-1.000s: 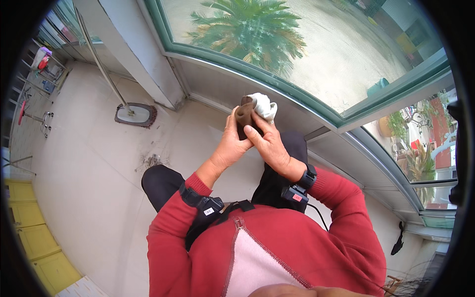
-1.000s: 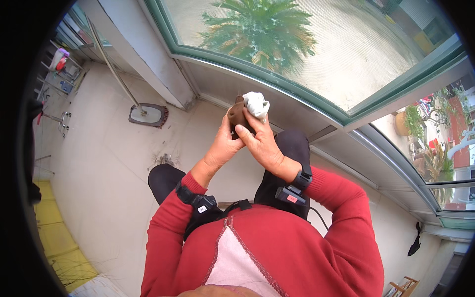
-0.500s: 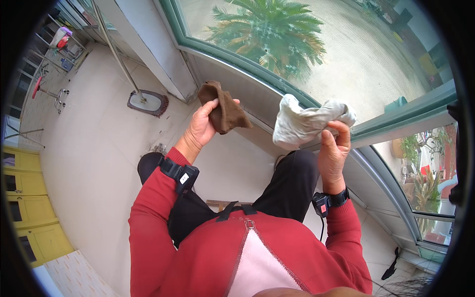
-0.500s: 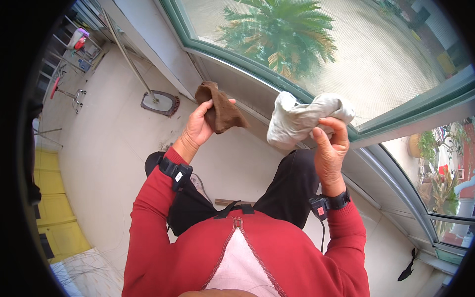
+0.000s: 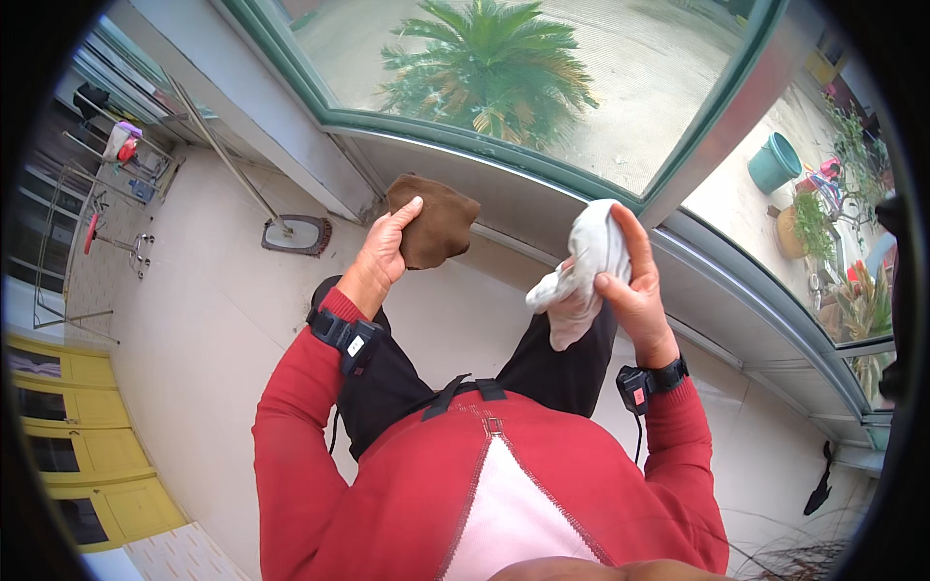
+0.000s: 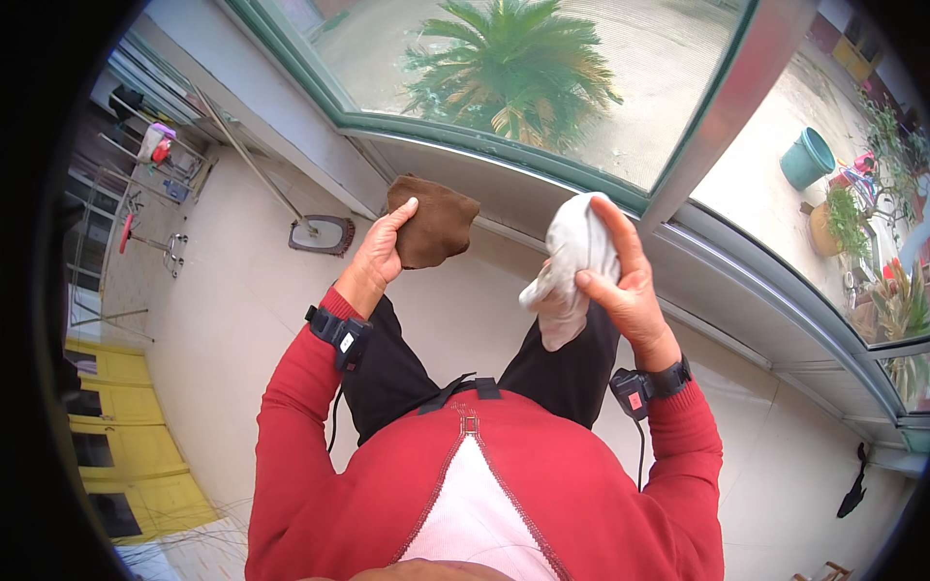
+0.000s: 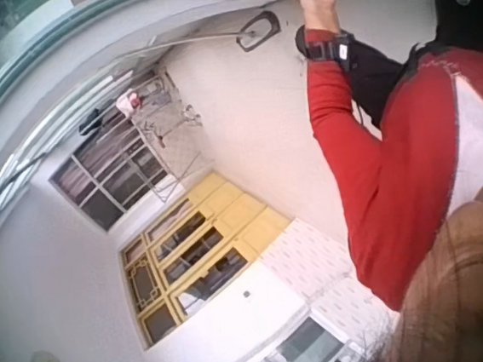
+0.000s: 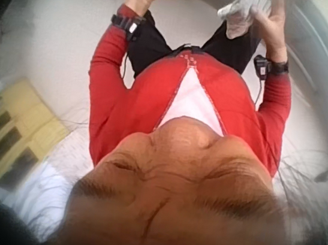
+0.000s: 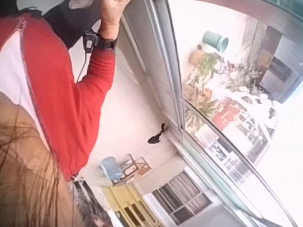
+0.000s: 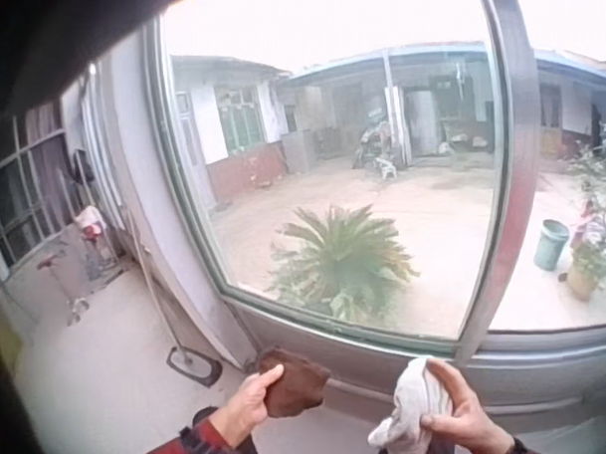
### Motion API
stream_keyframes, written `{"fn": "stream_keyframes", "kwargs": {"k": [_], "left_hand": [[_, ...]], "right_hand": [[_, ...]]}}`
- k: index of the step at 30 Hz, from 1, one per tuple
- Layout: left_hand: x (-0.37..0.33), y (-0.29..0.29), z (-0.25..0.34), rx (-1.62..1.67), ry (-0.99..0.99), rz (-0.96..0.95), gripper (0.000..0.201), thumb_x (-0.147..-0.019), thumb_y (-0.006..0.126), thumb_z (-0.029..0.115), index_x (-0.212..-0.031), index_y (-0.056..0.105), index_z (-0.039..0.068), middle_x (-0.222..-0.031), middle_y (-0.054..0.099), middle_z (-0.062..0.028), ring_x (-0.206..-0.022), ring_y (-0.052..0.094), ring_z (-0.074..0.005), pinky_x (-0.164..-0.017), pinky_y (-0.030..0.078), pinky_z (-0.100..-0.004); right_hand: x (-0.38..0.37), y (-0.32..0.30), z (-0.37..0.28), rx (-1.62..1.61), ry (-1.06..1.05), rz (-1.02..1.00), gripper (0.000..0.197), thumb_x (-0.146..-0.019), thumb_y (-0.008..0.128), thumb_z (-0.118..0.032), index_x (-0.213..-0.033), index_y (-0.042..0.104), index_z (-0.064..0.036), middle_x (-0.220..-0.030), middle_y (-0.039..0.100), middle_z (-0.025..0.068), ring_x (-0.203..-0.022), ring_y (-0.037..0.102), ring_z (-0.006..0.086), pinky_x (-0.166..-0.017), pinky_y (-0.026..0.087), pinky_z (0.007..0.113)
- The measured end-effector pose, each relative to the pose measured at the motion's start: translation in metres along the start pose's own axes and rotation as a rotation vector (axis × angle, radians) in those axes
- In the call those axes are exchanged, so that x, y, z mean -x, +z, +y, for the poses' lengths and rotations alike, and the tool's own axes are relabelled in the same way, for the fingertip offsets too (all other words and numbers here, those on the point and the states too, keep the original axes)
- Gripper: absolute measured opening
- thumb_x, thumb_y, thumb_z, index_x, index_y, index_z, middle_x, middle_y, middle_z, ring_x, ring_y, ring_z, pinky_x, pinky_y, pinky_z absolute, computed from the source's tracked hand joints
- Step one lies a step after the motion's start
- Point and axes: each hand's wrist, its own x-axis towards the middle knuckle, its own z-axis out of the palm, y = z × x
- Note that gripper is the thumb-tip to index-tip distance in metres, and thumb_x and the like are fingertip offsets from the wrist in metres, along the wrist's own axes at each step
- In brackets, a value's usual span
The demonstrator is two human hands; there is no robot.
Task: The person sits on a small stool and wipes the interior window frame using a brown cloth and a white cloth. They alternate between the two cloths to clean different sections of the frame.
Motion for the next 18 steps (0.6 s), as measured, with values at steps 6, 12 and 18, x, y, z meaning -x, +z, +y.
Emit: {"fn": "stream_keyframes", "kwargs": {"k": [6, 12, 18], "left_hand": [[0.060, 0.075, 0.005, 0.075, 0.049, -0.264, 0.044, -0.101, 0.060, 0.033, -0.133, 0.055, 0.004, -0.129, 0.064, -0.0105, -0.115, 0.064, -0.0240, -0.101, 0.051, -0.0412], [0.079, 0.070, -0.022, 0.260, -0.187, -0.426, 0.044, -0.103, 0.054, 0.039, -0.134, 0.055, 0.007, -0.127, 0.066, -0.0099, -0.115, 0.064, -0.0236, -0.101, 0.051, -0.0400], [0.000, 0.011, -0.028, 0.083, -0.058, -0.125, 0.038, -0.101, 0.060, 0.035, -0.120, 0.059, 0.003, -0.106, 0.069, -0.0117, -0.091, 0.070, -0.0233, -0.081, 0.058, -0.0399]], "right_hand": [[-0.002, 0.054, -0.009, -0.145, 0.210, -0.279, 0.101, -0.078, 0.079, -0.020, -0.159, 0.020, -0.0036, -0.148, 0.045, 0.0104, -0.132, 0.049, 0.0182, -0.109, 0.040, 0.033], [-0.012, 0.071, 0.002, -0.182, 0.371, -0.397, 0.096, -0.080, 0.076, -0.018, -0.158, 0.022, -0.0011, -0.153, 0.039, 0.0095, -0.139, 0.038, 0.0162, -0.116, 0.028, 0.031], [-0.016, 0.035, 0.004, 0.219, 0.321, -0.234, 0.079, -0.081, 0.073, -0.014, -0.152, 0.038, -0.0022, -0.145, 0.049, 0.0105, -0.135, 0.045, 0.0187, -0.114, 0.033, 0.034]]}}
